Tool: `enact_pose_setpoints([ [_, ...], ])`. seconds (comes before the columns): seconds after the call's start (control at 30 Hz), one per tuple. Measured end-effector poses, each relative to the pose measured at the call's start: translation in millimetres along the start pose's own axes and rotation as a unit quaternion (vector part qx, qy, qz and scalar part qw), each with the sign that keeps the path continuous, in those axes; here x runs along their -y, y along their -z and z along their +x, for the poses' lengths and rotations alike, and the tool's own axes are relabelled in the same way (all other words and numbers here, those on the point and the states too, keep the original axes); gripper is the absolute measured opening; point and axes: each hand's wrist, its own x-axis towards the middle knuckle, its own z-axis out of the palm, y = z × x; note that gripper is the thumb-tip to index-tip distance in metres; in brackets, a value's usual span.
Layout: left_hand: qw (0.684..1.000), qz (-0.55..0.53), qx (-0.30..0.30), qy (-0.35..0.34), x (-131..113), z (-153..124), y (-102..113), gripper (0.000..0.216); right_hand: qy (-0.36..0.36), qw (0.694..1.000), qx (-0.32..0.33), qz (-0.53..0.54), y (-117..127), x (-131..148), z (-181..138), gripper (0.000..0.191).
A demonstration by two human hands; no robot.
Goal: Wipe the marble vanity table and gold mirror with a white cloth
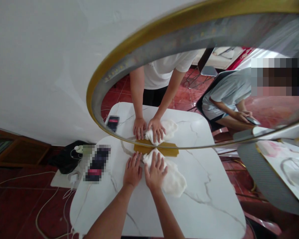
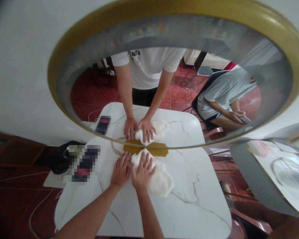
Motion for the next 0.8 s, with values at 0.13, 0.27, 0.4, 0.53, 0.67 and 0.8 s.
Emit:
enact_pose_setpoints([
  [0.13, 1.0, -0.005, -0.012, -0.003, 6, -4, -9, 0.059, 0.011, 0.998, 0.029, 0.055, -4, 24, -3, 0.061],
  [0.27, 0.996, -0.056, -0.055, 0.033, 9, -7, -14, 0.063, 0.025, 0.996, 0.023, 0.086, -2, 32, 1, 0.063],
  [0.4, 0.989, -0.114, -0.084, 0.052, 8, -8, -12, 0.061, 0.047, 0.995, 0.037, 0.079, 7, 34, 6, 0.063],
  [0.53, 0.976, -0.188, -0.082, 0.08, 7, -8, -1, 0.058, 0.087, 0.987, 0.048, 0.126, 15, 20, 13, 0.059],
  [0.67, 0.973, -0.207, -0.067, 0.071, 4, -7, 8, 0.055, 0.138, 0.971, 0.018, 0.196, 17, -24, 18, 0.045],
  [0.8, 0.974, -0.206, -0.07, 0.071, 4, -6, 9, 0.056, 0.136, 0.98, -0.036, 0.141, 9, -72, 17, 0.049],
])
